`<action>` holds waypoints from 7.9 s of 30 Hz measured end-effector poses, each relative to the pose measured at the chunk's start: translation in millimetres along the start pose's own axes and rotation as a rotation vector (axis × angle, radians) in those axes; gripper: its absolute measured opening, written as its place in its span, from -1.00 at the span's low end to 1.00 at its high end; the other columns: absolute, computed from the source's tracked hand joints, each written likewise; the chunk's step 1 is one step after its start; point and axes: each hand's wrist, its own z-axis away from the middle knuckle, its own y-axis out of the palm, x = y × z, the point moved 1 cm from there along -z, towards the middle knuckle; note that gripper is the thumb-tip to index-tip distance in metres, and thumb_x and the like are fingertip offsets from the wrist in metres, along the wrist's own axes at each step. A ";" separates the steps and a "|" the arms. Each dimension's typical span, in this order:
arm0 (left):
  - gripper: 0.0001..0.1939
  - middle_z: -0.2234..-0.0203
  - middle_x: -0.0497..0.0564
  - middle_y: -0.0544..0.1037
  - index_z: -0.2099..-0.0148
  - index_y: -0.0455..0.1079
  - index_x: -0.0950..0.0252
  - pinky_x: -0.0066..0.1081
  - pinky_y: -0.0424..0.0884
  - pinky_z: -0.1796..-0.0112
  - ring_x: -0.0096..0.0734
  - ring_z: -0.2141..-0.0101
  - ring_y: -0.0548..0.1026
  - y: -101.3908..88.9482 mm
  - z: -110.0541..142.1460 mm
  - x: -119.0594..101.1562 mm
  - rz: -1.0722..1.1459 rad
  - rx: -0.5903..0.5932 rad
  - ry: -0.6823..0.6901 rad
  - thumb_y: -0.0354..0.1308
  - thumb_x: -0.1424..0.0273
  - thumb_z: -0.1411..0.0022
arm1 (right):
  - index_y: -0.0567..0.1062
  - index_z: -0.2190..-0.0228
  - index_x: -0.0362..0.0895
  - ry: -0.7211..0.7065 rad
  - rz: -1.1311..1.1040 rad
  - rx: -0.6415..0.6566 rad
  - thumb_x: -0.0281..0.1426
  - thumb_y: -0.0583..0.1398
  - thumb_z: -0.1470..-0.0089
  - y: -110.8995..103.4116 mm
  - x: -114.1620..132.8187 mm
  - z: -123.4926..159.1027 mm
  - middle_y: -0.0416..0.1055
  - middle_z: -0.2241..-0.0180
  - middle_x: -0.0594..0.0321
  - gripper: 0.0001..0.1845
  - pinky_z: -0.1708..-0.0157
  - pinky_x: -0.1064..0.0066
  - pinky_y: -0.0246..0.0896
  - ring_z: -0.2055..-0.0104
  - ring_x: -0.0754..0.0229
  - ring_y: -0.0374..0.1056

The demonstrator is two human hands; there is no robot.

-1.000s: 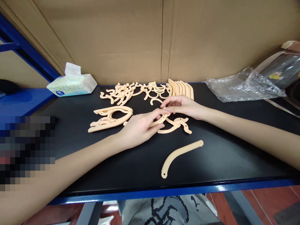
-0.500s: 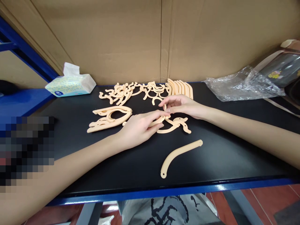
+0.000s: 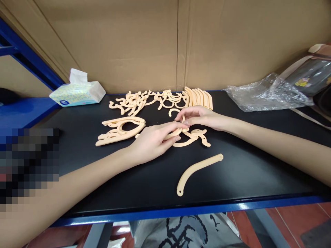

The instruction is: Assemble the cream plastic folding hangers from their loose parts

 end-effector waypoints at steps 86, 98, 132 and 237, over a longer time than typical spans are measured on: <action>-0.64 0.53 -0.22 0.26 -0.19 0.18 0.18 -0.55 0.14 0.47 -0.57 0.60 0.21 1.8 0.1 0.9 0.013 0.001 -0.030 0.01 0.36 -0.37 | 0.55 0.31 -0.11 -0.035 -0.063 -0.117 -0.30 0.33 -0.03 -3.8 -6.2 0.0 0.40 0.42 0.37 -0.82 0.34 0.48 0.16 0.40 0.37 0.26; -0.65 0.46 -0.18 0.42 -0.19 0.18 0.16 -0.55 0.20 0.44 -0.54 0.55 0.32 0.7 0.5 1.0 -0.026 0.015 -0.020 -0.01 0.34 -0.39 | 0.55 0.29 -0.10 -0.020 -0.059 -0.096 -0.28 0.33 -0.04 -2.1 -5.1 0.6 0.42 0.40 0.36 -0.81 0.32 0.48 0.17 0.37 0.35 0.30; -0.68 0.19 -0.11 0.55 -0.17 0.21 0.15 -0.54 0.25 0.39 -0.56 0.54 0.36 0.5 0.6 1.2 -0.003 0.021 -0.032 -0.05 0.31 -0.40 | 0.58 0.30 -0.12 -0.001 -0.038 -0.133 -0.28 0.35 0.02 2.5 -4.0 -0.9 0.48 0.35 0.30 -0.77 0.33 0.46 0.22 0.33 0.31 0.35; -0.75 0.36 -0.09 0.55 -0.05 0.30 0.18 -0.51 0.34 0.37 -0.44 0.41 0.52 -1.2 -2.3 0.7 0.136 0.008 -0.091 -0.01 0.32 -0.35 | 0.62 0.33 -0.11 -0.020 -0.004 -0.085 -0.33 0.34 0.04 2.8 -4.2 -0.8 0.53 0.38 0.31 -0.83 0.30 0.43 0.24 0.33 0.30 0.38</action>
